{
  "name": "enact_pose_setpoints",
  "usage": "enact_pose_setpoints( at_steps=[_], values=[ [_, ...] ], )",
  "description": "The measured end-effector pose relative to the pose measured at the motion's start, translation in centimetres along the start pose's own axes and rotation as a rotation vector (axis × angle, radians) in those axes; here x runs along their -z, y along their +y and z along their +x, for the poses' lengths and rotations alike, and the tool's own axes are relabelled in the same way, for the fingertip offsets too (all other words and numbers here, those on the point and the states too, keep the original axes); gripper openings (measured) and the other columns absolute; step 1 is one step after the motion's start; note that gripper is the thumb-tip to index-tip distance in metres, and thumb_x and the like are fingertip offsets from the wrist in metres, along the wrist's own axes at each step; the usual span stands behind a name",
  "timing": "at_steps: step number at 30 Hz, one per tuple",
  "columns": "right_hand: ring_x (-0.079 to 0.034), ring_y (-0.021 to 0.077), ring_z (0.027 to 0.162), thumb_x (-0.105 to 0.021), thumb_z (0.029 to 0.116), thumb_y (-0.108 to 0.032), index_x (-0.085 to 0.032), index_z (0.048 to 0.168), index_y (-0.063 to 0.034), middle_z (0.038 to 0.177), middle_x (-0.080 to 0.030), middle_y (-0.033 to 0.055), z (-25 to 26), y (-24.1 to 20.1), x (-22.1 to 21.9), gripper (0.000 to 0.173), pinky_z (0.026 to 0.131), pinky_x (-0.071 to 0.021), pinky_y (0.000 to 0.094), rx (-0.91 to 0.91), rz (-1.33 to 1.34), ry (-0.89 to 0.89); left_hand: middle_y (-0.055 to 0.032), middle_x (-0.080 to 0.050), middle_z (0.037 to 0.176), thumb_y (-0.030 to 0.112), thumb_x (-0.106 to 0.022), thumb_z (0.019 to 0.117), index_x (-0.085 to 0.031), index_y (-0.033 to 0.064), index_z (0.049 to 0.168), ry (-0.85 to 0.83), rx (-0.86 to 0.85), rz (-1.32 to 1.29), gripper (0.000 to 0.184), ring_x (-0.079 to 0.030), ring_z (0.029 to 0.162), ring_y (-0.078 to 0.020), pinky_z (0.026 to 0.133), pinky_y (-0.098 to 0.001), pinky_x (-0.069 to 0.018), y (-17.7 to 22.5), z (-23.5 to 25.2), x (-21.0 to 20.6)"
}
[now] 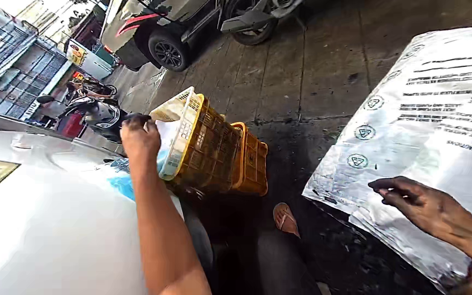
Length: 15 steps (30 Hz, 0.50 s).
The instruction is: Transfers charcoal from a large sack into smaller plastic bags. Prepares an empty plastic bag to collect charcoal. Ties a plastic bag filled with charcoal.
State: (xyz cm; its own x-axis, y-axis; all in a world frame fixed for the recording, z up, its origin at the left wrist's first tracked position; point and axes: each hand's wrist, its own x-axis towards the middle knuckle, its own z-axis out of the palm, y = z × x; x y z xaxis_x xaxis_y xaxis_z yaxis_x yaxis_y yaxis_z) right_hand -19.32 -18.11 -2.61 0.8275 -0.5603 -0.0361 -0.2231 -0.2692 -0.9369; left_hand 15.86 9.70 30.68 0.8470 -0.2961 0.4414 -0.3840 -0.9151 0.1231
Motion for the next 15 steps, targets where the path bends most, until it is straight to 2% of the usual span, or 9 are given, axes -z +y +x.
enact_pose_setpoints(
  at_steps=[2, 4, 5, 7, 9, 10, 12, 15],
  values=[
    [-0.069, 0.0346, 0.086, -0.054, 0.0999, -0.013, -0.069, 0.117, 0.0038, 0.111, -0.067, 0.0256, 0.0, -0.5, 0.6, 0.028, 0.079, -0.056, 0.0536, 0.018, -0.013, -0.01, -0.0316, -0.06, 0.131, 0.028, -0.049, 0.106, -0.061, -0.0024, 0.131, 0.049, 0.102, 0.142, 0.041, -0.056, 0.125, -0.0495, 0.104, -0.0692, -0.0397, -1.0, -1.0, 5.7],
    [-0.068, 0.0348, 0.086, -0.053, 0.0995, -0.016, -0.068, 0.118, 0.0044, 0.11, -0.067, 0.0262, 0.0, -1.4, 1.0, 0.032, 0.079, -0.0554, 0.0528, 0.055, -0.009, -0.042, -0.0327, -0.066, 0.115, 0.025, -0.05, 0.1047, -0.066, -0.0041, 0.118, 0.01, 0.179, 0.256, 0.036, -0.063, 0.111, -0.0515, 0.095, -0.0736, -0.042, -1.5, -3.4, 10.3],
    [-0.068, 0.0342, 0.086, -0.053, 0.0994, -0.018, -0.068, 0.118, 0.0049, 0.11, -0.067, 0.0264, 0.0, -1.8, 1.3, 0.033, 0.079, -0.0557, 0.0516, 0.08, -0.006, -0.053, -0.0334, -0.067, 0.108, 0.02, -0.052, 0.1046, -0.068, -0.0067, 0.11, -0.07, 0.218, 0.287, 0.032, -0.064, 0.105, -0.0522, 0.092, -0.0739, -0.0417, -1.5, -4.2, 11.3],
    [-0.068, 0.0326, 0.086, -0.052, 0.0992, -0.02, -0.067, 0.118, 0.0054, 0.109, -0.067, 0.0261, 0.1, -2.6, 1.7, 0.035, 0.08, -0.056, 0.0495, 0.11, 0.004, -0.064, -0.0309, -0.07, 0.1, 0.015, -0.054, 0.1042, -0.071, -0.0088, 0.101, -0.349, 0.299, 0.396, 0.029, -0.067, 0.099, -0.0487, 0.091, -0.0703, -0.0441, -2.8, -3.7, 10.4],
    [-0.069, 0.0312, 0.086, -0.052, 0.0993, -0.022, -0.068, 0.118, 0.0039, 0.108, -0.068, 0.0243, 0.0, -2.8, 1.9, 0.036, 0.079, -0.0565, 0.0484, 0.124, 0.012, -0.056, -0.03, -0.07, 0.096, 0.015, -0.063, 0.0986, -0.071, -0.0093, 0.093, -0.55, 0.353, 0.561, 0.026, -0.067, 0.096, -0.047, 0.087, -0.068, -0.0468, -5.9, -2.5, 7.8],
    [-0.069, 0.0302, 0.086, -0.052, 0.0988, -0.024, -0.068, 0.118, 0.0028, 0.106, -0.069, 0.0231, -0.2, -2.8, 2.0, 0.036, 0.079, -0.0566, 0.0479, 0.135, 0.013, -0.039, -0.0325, -0.068, 0.101, 0.014, -0.065, 0.0971, -0.07, -0.0106, 0.094, -0.585, 0.379, 0.624, 0.025, -0.065, 0.101, -0.049, 0.09, -0.0684, -0.0462, -6.3, -2.2, 6.8],
    [-0.069, 0.0289, 0.084, -0.051, 0.0973, -0.027, -0.07, 0.115, 0.0012, 0.103, -0.07, 0.0209, -0.9, -2.9, 2.3, 0.038, 0.077, -0.0563, 0.0475, 0.159, 0.01, 0.0, -0.0358, -0.065, 0.113, 0.012, -0.064, 0.0974, -0.069, -0.0113, 0.101, -0.526, 0.371, 0.626, 0.024, -0.061, 0.114, -0.0517, 0.097, -0.0693, -0.044, -6.1, -1.8, 5.5],
    [-0.07, 0.0285, 0.084, -0.051, 0.0963, -0.027, -0.071, 0.113, 0.0001, 0.102, -0.072, 0.019, -1.8, -2.7, 3.1, 0.037, 0.077, -0.0569, 0.048, 0.17, 0.011, 0.039, -0.0309, -0.064, 0.124, 0.013, -0.06, 0.1007, -0.069, -0.0053, 0.118, -0.474, 0.276, 0.365, 0.027, -0.059, 0.123, -0.0457, 0.105, -0.063, -0.0403, -6.8, -1.3, 3.5]
  ],
)
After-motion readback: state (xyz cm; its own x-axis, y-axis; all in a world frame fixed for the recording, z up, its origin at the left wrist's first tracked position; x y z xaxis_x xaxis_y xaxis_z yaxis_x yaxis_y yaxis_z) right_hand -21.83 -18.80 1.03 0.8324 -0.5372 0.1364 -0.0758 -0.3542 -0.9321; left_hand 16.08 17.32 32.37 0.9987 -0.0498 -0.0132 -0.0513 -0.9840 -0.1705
